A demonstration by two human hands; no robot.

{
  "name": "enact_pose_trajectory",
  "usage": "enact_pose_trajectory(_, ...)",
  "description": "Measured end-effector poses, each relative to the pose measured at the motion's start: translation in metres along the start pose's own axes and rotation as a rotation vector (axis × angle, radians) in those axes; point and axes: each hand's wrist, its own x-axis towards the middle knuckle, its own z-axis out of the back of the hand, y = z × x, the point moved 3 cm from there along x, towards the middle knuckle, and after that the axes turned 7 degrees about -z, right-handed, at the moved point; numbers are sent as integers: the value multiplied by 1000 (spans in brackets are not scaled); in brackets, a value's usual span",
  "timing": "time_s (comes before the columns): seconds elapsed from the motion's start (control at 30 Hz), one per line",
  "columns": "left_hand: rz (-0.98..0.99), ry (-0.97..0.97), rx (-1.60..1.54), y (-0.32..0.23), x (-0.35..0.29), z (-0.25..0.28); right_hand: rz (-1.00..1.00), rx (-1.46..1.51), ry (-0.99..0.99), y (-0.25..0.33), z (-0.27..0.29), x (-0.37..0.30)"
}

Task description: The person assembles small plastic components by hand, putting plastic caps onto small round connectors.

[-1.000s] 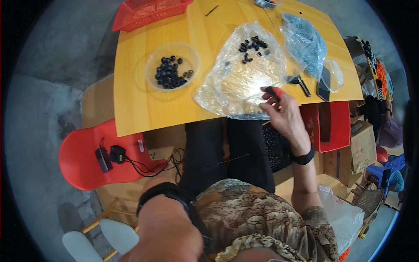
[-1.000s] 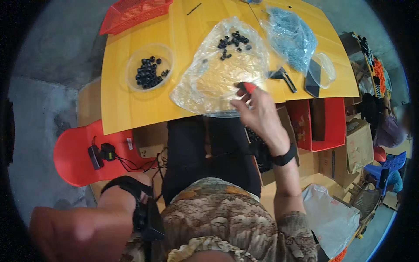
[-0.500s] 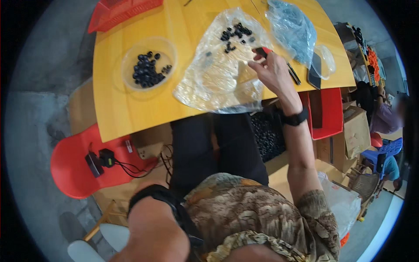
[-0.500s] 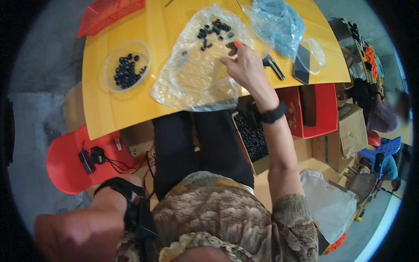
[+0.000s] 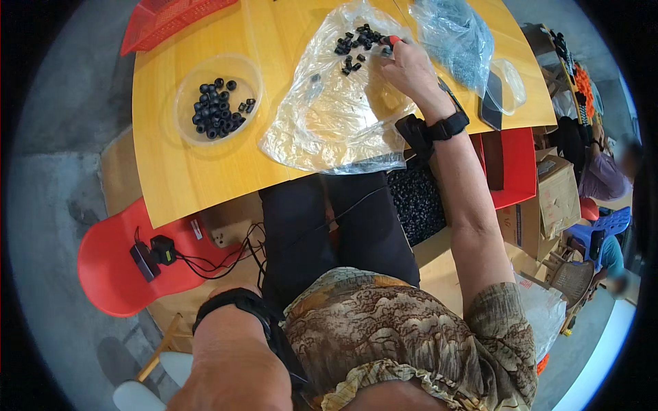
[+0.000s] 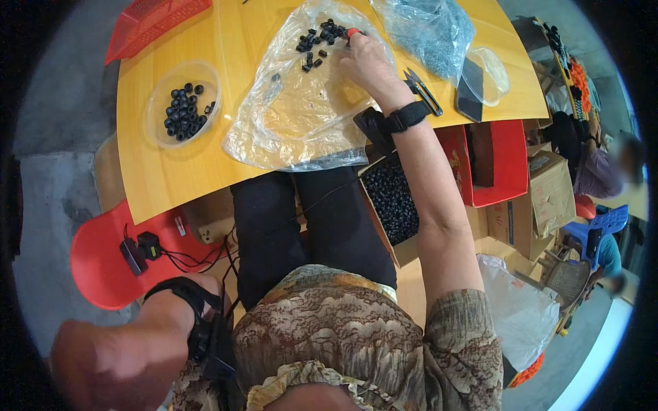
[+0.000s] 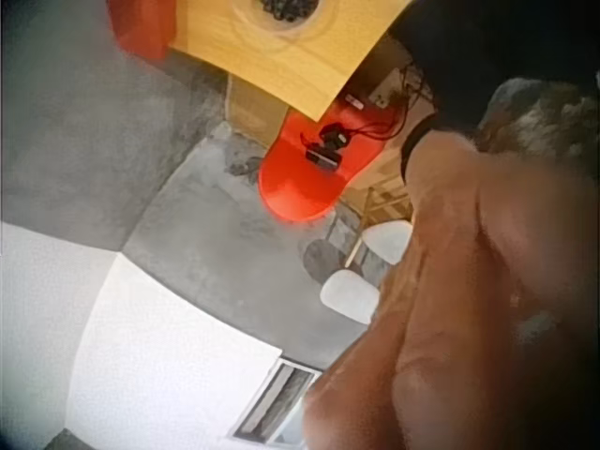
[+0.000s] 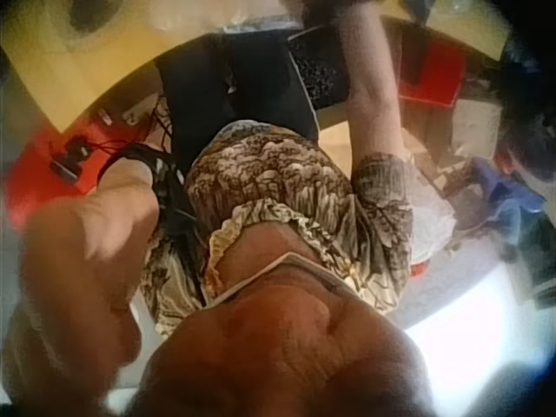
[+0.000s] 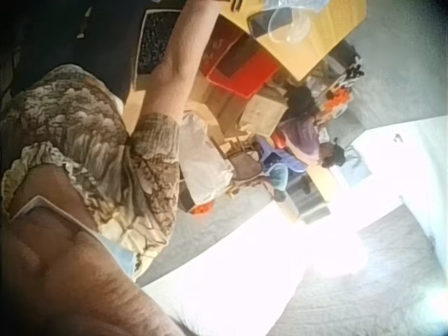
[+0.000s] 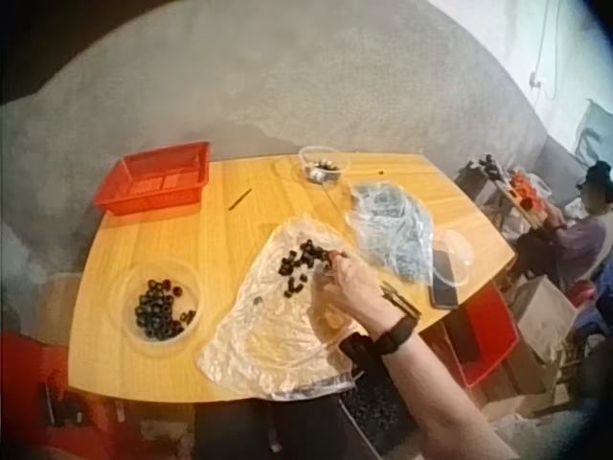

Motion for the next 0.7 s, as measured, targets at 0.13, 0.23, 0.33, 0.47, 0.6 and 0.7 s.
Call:
enact_pose_trajectory(0.13, 12, -35, 1, 1, -2, -5, -9, -9, -1, 3, -1, -2)
enact_pose_trajectory(0.23, 16, -47, -4, 15, 0, -8, 67, 35, -66, 4, -4, 6)
enact_pose_trajectory(0.33, 14, -54, -17, 18, -1, -7, 43, -2, -74, 0, -8, 2)
enact_pose_trajectory(0.47, 15, -74, -14, -7, -11, -5, 59, -41, -124, 0, -1, -4)
enact_pose_trajectory(0.6, 15, -82, -29, 11, -8, -9, -34, 12, -57, 0, 3, -7)
enact_pose_trajectory(0.7, 15, -91, -47, 0, -15, -11, -83, 94, -61, -10, 13, -11)
